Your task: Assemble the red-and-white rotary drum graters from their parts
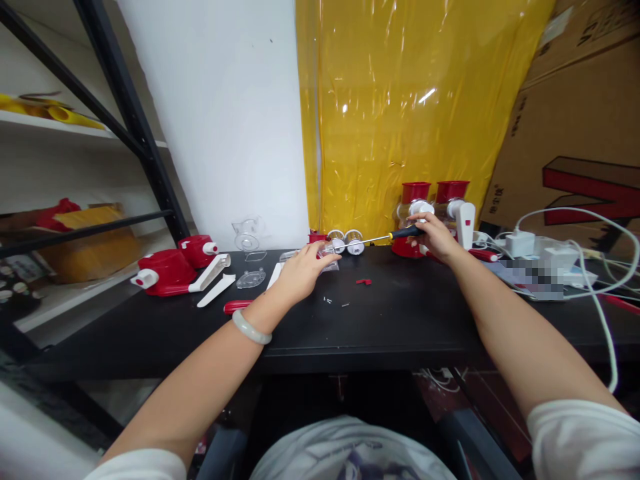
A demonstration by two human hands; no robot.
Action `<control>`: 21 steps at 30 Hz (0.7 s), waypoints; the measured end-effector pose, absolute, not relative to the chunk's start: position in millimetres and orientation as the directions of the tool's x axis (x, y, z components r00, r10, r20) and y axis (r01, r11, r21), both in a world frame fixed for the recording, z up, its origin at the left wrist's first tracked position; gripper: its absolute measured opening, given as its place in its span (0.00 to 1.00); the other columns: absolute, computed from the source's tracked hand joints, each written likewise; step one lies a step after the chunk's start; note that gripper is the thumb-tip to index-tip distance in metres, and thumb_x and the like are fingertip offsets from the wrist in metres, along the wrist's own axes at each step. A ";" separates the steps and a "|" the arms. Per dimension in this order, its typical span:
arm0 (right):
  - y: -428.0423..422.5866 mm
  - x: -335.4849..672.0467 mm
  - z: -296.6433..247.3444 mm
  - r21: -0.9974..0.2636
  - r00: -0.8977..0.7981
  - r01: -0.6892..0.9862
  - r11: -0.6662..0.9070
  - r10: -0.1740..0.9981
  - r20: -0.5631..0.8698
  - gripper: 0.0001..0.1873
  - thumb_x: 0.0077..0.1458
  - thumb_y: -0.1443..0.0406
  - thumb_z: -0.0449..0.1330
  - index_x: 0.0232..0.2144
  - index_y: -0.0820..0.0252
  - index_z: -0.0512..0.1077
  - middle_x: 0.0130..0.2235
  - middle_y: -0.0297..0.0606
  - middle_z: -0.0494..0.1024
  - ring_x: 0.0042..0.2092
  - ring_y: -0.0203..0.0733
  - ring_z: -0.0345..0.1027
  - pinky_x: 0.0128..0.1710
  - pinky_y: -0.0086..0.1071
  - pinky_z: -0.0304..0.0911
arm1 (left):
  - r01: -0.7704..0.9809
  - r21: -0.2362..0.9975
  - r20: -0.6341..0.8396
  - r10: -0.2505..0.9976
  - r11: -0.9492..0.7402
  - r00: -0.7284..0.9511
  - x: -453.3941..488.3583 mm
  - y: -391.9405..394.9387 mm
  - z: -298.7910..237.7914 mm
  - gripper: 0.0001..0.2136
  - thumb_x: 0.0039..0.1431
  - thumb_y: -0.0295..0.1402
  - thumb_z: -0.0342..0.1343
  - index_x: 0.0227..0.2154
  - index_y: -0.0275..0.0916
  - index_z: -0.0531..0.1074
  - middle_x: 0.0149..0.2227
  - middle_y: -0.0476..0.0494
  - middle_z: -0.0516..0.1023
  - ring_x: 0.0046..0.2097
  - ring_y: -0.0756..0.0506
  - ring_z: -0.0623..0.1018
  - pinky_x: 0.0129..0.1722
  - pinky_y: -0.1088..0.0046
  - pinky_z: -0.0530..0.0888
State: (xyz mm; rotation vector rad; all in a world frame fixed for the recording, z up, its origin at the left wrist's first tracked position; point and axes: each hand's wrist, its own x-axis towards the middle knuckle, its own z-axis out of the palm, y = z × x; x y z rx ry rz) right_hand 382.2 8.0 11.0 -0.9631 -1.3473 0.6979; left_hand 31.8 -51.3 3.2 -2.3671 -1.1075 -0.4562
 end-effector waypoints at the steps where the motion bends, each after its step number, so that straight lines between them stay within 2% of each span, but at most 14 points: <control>1: 7.9 382.2 10.8 -0.877 0.120 0.118 0.465 0.870 0.478 0.13 0.45 0.61 0.57 0.36 0.54 0.66 0.28 0.32 0.69 0.24 0.37 0.65 0.21 0.33 0.63 | 0.784 -0.283 0.484 0.623 -0.552 0.614 31.9 -51.5 3.2 0.31 0.54 0.17 0.47 0.58 0.55 0.61 0.62 0.44 0.58 0.60 0.42 0.64 0.51 0.62 0.71; 9: 8.3 383.1 9.5 -0.870 0.114 0.116 0.480 0.863 0.491 0.14 0.46 0.60 0.58 0.38 0.54 0.66 0.26 0.30 0.69 0.21 0.37 0.66 0.19 0.32 0.61 | 0.787 -0.277 0.483 0.629 -0.550 0.609 31.8 -52.8 3.8 0.31 0.54 0.18 0.47 0.58 0.55 0.61 0.62 0.45 0.58 0.60 0.42 0.64 0.52 0.63 0.71; 21: 4.8 379.7 9.2 -0.861 0.135 0.166 0.481 0.854 0.503 0.19 0.47 0.51 0.63 0.36 0.54 0.66 0.25 0.30 0.70 0.18 0.34 0.64 0.13 0.28 0.58 | 0.786 -0.284 0.494 0.618 -0.550 0.611 31.4 -51.3 3.6 0.30 0.55 0.19 0.47 0.58 0.55 0.61 0.61 0.44 0.59 0.59 0.41 0.65 0.50 0.62 0.72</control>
